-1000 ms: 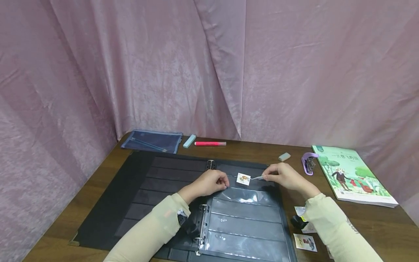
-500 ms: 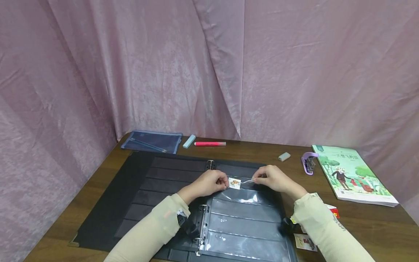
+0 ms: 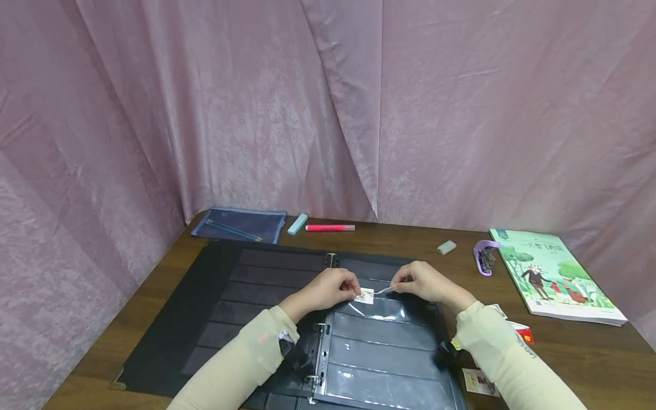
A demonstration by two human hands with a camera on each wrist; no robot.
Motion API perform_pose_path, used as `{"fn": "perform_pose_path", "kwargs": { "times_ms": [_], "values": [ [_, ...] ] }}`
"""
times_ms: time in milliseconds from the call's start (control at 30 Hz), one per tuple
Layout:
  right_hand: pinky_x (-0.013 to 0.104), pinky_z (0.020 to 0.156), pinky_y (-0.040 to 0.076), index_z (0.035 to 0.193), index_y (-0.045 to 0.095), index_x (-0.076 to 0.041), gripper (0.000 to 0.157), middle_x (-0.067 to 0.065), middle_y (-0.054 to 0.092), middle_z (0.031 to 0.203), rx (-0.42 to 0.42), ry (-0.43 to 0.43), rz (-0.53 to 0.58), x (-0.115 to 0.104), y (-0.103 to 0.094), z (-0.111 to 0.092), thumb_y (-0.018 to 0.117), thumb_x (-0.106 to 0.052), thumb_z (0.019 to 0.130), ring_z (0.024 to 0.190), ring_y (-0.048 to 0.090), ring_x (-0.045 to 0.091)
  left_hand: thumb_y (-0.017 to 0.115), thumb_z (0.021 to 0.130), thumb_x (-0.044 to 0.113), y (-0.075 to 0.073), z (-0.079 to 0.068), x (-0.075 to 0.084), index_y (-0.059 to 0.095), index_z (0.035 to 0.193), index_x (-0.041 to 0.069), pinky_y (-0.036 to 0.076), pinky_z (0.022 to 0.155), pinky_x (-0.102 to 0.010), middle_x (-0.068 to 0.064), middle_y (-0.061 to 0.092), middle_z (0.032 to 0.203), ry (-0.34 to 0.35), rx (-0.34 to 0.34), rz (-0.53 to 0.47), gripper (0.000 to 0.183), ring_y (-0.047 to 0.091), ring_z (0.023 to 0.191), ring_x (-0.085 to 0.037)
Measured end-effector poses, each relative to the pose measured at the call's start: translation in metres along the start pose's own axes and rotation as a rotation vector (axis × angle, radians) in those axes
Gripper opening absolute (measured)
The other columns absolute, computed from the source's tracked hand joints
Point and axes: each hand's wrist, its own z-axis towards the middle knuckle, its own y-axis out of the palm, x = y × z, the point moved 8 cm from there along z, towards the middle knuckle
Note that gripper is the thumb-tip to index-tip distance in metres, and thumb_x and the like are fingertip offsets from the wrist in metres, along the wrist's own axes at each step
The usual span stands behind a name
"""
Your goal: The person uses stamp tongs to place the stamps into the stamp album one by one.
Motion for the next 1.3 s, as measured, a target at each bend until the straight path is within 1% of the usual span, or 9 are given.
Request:
{"fn": "perform_pose_path", "kwargs": {
  "times_ms": [67,100,200,533,700,833,1000,1133,1300],
  "values": [
    [0.021,0.064,0.044,0.081,0.07,-0.01,0.008,-0.003,0.068,0.079,-0.018,0.016,-0.001,0.001,0.002,0.001,0.064,-0.015,0.08,0.072,0.054,0.001,0.065,0.08,0.011,0.0,0.0,0.0,0.063,0.077,0.019,0.04,0.06,-0.014,0.009,0.059,0.073,-0.002,0.001,0.0,0.009,0.049,0.065,0.001],
    [0.021,0.065,0.044,0.081,0.07,-0.01,0.007,-0.002,0.068,0.079,-0.033,0.043,0.003,0.003,0.003,0.001,0.064,-0.015,0.08,0.072,0.054,0.002,0.065,0.08,0.011,0.001,0.0,0.0,0.063,0.076,0.019,0.04,0.06,-0.014,0.009,0.059,0.073,-0.003,0.001,-0.001,0.009,0.049,0.065,0.001],
    [0.02,0.064,0.043,0.082,0.07,-0.01,0.006,0.0,0.068,0.08,-0.064,0.081,-0.003,0.006,0.006,0.002,0.064,-0.013,0.081,0.071,0.052,0.003,0.065,0.08,0.011,0.001,0.0,-0.001,0.063,0.076,0.019,0.04,0.06,-0.014,0.009,0.058,0.073,-0.002,0.004,-0.003,0.009,0.048,0.065,0.001],
    [0.019,0.06,0.042,0.081,0.069,-0.008,0.007,-0.001,0.065,0.074,-0.15,0.102,0.043,0.005,0.012,0.005,0.063,-0.011,0.081,0.065,0.051,0.003,0.064,0.081,0.011,0.0,0.0,-0.001,0.063,0.076,0.019,0.04,0.06,-0.015,0.009,0.057,0.072,0.004,0.003,0.0,0.009,0.048,0.065,0.0],
    [0.019,0.06,0.043,0.082,0.069,-0.008,0.008,-0.001,0.066,0.075,-0.189,0.121,0.072,0.006,0.015,0.004,0.062,-0.012,0.082,0.066,0.052,0.003,0.064,0.081,0.011,0.002,-0.001,-0.001,0.063,0.077,0.018,0.041,0.061,-0.014,0.009,0.058,0.074,0.008,-0.003,0.005,0.008,0.049,0.066,0.001],
    [0.019,0.06,0.042,0.081,0.069,-0.009,0.008,-0.001,0.065,0.073,-0.204,0.12,0.077,0.006,0.016,0.004,0.063,-0.013,0.081,0.065,0.051,0.004,0.064,0.081,0.01,0.002,0.0,-0.001,0.064,0.077,0.018,0.04,0.06,-0.014,0.008,0.059,0.074,0.01,-0.003,0.007,0.008,0.049,0.066,0.001],
    [0.018,0.059,0.041,0.079,0.069,-0.01,0.007,-0.004,0.063,0.071,-0.218,0.107,0.066,0.007,0.016,0.004,0.064,-0.015,0.08,0.064,0.048,0.001,0.064,0.081,0.011,0.003,0.0,-0.002,0.063,0.077,0.018,0.04,0.06,-0.014,0.009,0.058,0.073,0.004,-0.006,0.015,0.009,0.048,0.065,0.001],
    [0.018,0.058,0.041,0.079,0.069,-0.009,0.008,-0.005,0.064,0.07,-0.216,0.1,0.057,0.007,0.011,0.004,0.064,-0.015,0.08,0.062,0.048,0.0,0.064,0.081,0.011,0.003,0.0,-0.003,0.063,0.077,0.019,0.04,0.06,-0.014,0.009,0.058,0.073,0.0,-0.002,0.022,0.009,0.048,0.065,0.001],
    [0.018,0.057,0.041,0.08,0.069,-0.007,0.009,-0.003,0.064,0.069,-0.199,0.108,0.041,0.007,0.003,0.002,0.064,-0.014,0.08,0.061,0.048,0.0,0.064,0.081,0.011,0.003,0.0,-0.002,0.063,0.076,0.019,0.04,0.06,-0.014,0.009,0.057,0.072,0.012,0.004,0.021,0.009,0.048,0.065,0.001]
  ]
}}
